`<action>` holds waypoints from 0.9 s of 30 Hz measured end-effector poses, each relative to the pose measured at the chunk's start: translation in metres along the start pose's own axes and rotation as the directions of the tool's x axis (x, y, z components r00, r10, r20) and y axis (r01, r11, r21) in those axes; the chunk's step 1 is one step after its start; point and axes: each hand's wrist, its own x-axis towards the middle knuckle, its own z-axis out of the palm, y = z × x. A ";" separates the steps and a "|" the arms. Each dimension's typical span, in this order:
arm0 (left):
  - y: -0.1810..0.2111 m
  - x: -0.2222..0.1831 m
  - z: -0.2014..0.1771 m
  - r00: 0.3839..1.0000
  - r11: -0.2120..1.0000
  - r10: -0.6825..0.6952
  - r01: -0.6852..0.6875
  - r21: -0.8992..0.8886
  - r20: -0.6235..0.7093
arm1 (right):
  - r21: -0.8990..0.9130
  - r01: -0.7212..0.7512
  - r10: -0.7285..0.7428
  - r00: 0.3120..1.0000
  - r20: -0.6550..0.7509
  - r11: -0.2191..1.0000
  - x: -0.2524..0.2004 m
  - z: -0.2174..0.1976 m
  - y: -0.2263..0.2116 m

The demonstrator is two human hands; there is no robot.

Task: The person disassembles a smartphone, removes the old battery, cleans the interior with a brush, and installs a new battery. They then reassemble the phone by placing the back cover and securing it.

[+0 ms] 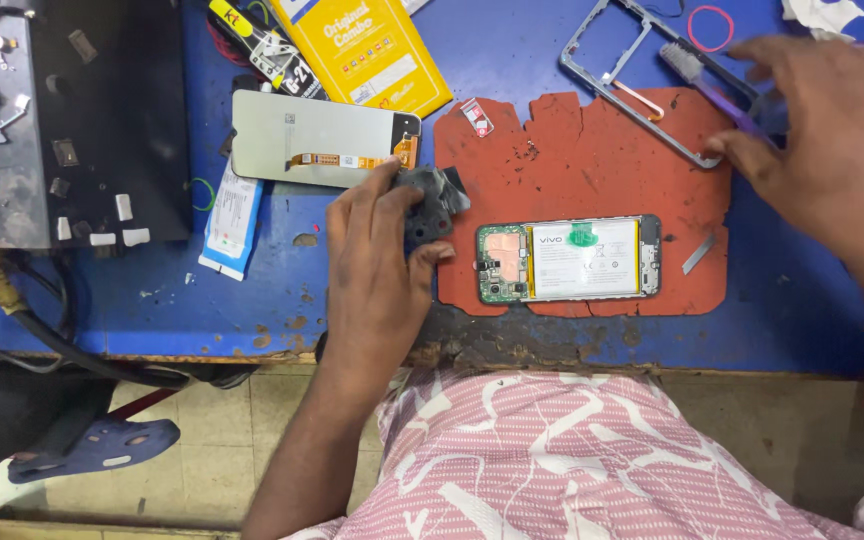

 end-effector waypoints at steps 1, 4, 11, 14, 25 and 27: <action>0.000 0.001 0.001 1.000 1.000 -0.008 0.008 0.016 0.012 | 0.084 -0.035 0.036 0.999 -0.005 0.996 -0.006 0.001 0.000; -0.001 0.004 0.004 0.999 0.999 -0.005 0.004 0.037 0.033 | 0.240 -0.103 0.111 0.994 -0.023 0.965 -0.027 0.011 0.009; -0.004 0.000 0.002 1.000 1.000 0.008 -0.008 0.015 0.028 | 0.401 -0.220 0.273 0.959 -0.078 0.889 -0.056 0.070 0.092; -0.004 -0.002 0.003 1.000 1.000 0.012 -0.012 0.015 0.007 | 0.302 -0.098 0.140 0.983 -0.119 0.948 -0.048 0.070 0.079; -0.010 -0.024 -0.005 0.983 0.996 0.057 -0.069 -0.062 -0.175 | 0.135 0.138 -0.129 0.989 -0.076 0.981 -0.009 0.051 0.033; -0.008 -0.027 -0.006 0.983 0.994 0.061 -0.075 -0.076 -0.173 | 0.222 0.129 -0.111 0.990 -0.090 0.966 -0.016 0.057 0.039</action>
